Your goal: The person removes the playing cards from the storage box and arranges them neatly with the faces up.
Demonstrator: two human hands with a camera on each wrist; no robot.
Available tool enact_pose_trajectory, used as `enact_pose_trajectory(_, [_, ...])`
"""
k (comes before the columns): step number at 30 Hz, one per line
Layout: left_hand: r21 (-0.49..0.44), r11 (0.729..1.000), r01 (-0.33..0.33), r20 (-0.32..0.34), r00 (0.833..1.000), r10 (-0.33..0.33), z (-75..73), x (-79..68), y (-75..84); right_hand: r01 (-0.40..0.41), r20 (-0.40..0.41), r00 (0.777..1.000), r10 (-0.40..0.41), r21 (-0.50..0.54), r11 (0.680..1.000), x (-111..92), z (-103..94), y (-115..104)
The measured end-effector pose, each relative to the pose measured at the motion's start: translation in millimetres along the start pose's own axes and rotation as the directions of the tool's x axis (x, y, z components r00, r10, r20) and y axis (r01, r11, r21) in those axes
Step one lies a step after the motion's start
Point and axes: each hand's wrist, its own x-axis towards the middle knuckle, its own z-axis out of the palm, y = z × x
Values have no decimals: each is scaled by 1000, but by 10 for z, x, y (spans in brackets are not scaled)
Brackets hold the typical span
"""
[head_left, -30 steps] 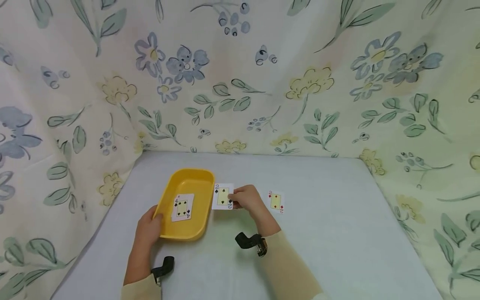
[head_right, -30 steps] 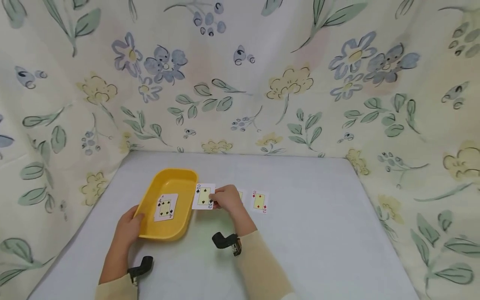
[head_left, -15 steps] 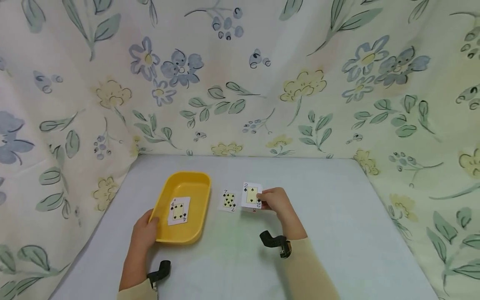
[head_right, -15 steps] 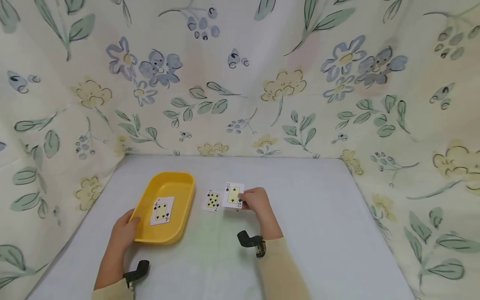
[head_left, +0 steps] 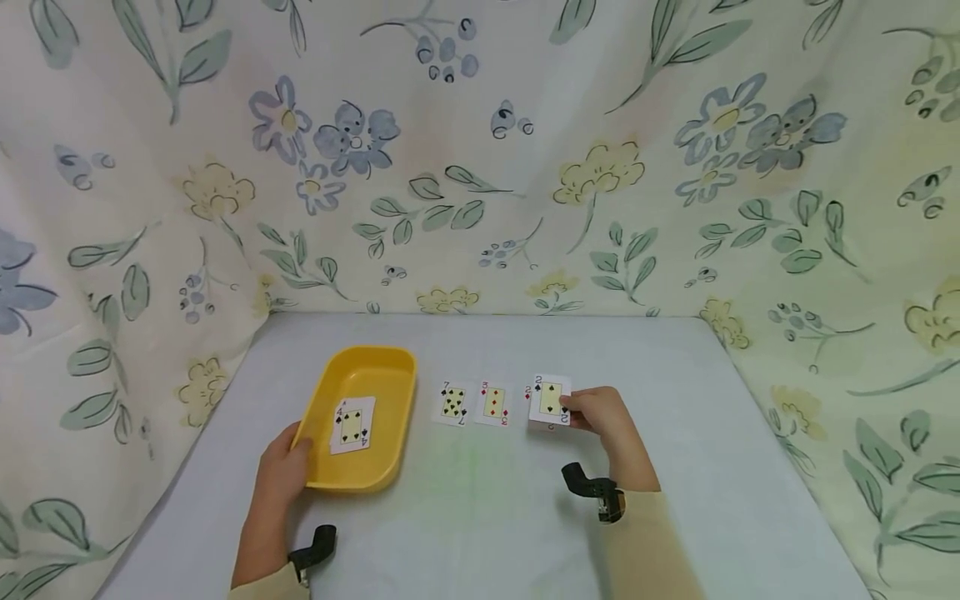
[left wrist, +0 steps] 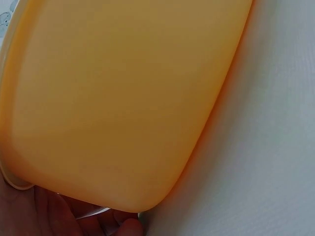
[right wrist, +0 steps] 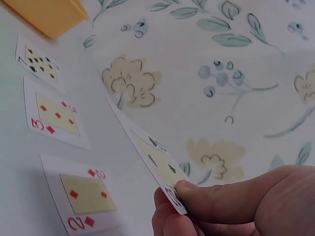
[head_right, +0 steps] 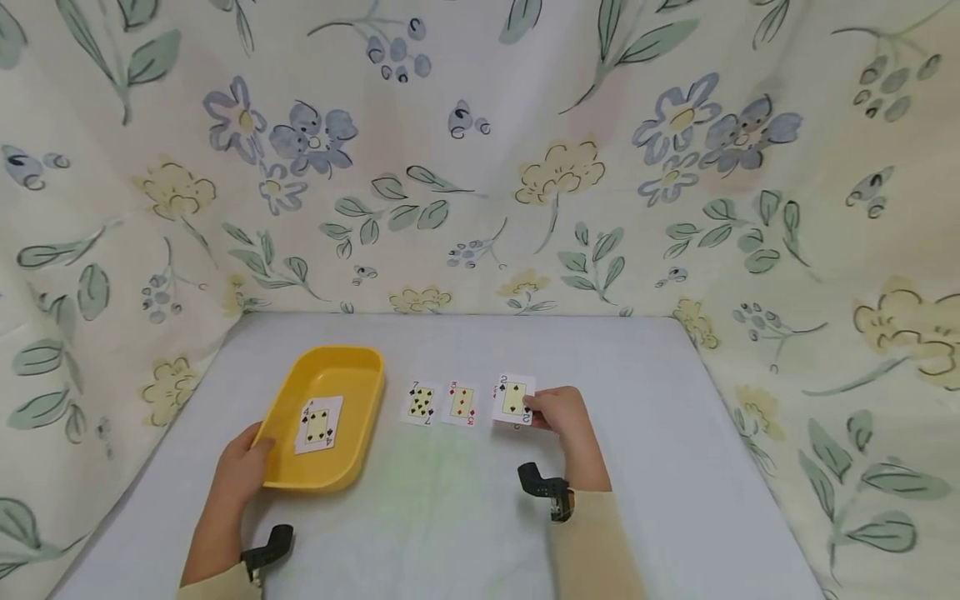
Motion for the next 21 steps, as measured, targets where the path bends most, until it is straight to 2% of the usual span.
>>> enact_pose_trajectory(10, [-10,1000,3,2,1000,-3,-7,-30,25,-42,-50,998,42,-6,999,9,-358,228])
enact_pose_trajectory(21, [-18,1000,4,-3,1000,-4,6,-48,25,-82,-55,995,80,-29,996,123,-455,362])
